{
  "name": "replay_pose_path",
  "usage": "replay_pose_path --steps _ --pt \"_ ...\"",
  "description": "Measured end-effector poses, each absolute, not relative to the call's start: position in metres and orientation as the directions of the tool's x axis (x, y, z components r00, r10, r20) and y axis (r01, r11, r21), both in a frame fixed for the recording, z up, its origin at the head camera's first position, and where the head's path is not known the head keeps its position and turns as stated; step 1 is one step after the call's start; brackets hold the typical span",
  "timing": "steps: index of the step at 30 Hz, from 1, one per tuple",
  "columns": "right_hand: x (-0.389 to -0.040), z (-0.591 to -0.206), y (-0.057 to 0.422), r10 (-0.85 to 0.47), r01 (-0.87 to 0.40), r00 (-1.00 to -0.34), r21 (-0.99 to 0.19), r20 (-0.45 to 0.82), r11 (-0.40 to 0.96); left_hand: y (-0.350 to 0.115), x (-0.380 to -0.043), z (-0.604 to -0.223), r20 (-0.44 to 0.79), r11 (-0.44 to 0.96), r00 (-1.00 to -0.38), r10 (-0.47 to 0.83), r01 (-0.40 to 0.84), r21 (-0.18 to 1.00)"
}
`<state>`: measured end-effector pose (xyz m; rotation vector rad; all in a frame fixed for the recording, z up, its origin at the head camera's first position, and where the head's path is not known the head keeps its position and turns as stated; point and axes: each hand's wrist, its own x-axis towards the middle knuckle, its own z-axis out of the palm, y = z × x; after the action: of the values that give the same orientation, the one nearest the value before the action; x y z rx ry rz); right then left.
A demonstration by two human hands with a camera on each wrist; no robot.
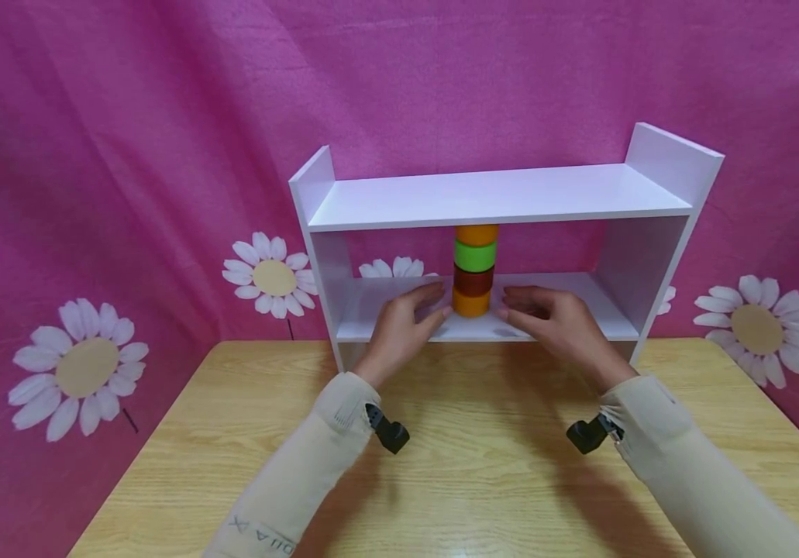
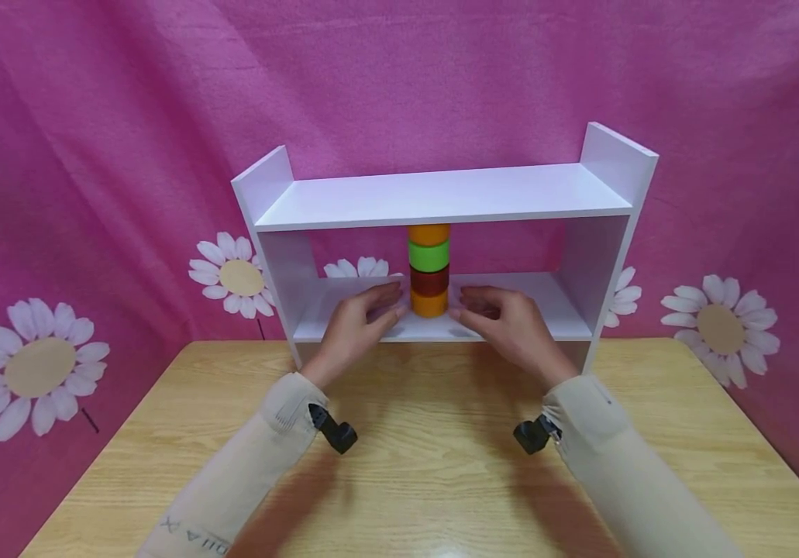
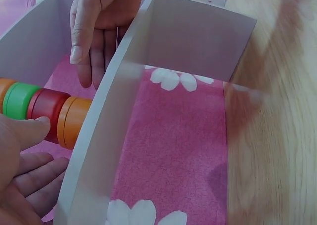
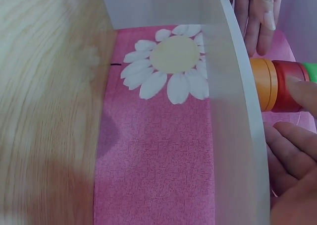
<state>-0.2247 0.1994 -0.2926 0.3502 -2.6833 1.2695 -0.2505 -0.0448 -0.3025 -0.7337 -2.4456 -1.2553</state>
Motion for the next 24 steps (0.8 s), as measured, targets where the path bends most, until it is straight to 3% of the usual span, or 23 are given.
replay_pose_path --steps 7,18,24 --pt "-0.217 -0.294 0.200 -0.160 -0.300 -0.953 -0.743 0.256 0.599 -0.049 -0.239 -0.306 0.445 0.461 -0.843 0.302 0.538 0.706" --pt "-0.206 -0.295 0.202 -0.178 -0.356 -0.933 -0.732 0.313 0.581 -0.060 -0.226 -0.310 0.551 0.410 -0.794 0.255 0.605 0.682" --pt "-0.198 -0.297 0.204 -0.182 -0.357 -0.933 -0.740 0.310 0.570 -0.066 -0.217 -0.311 0.540 0.390 -0.796 0.273 0.604 0.695"
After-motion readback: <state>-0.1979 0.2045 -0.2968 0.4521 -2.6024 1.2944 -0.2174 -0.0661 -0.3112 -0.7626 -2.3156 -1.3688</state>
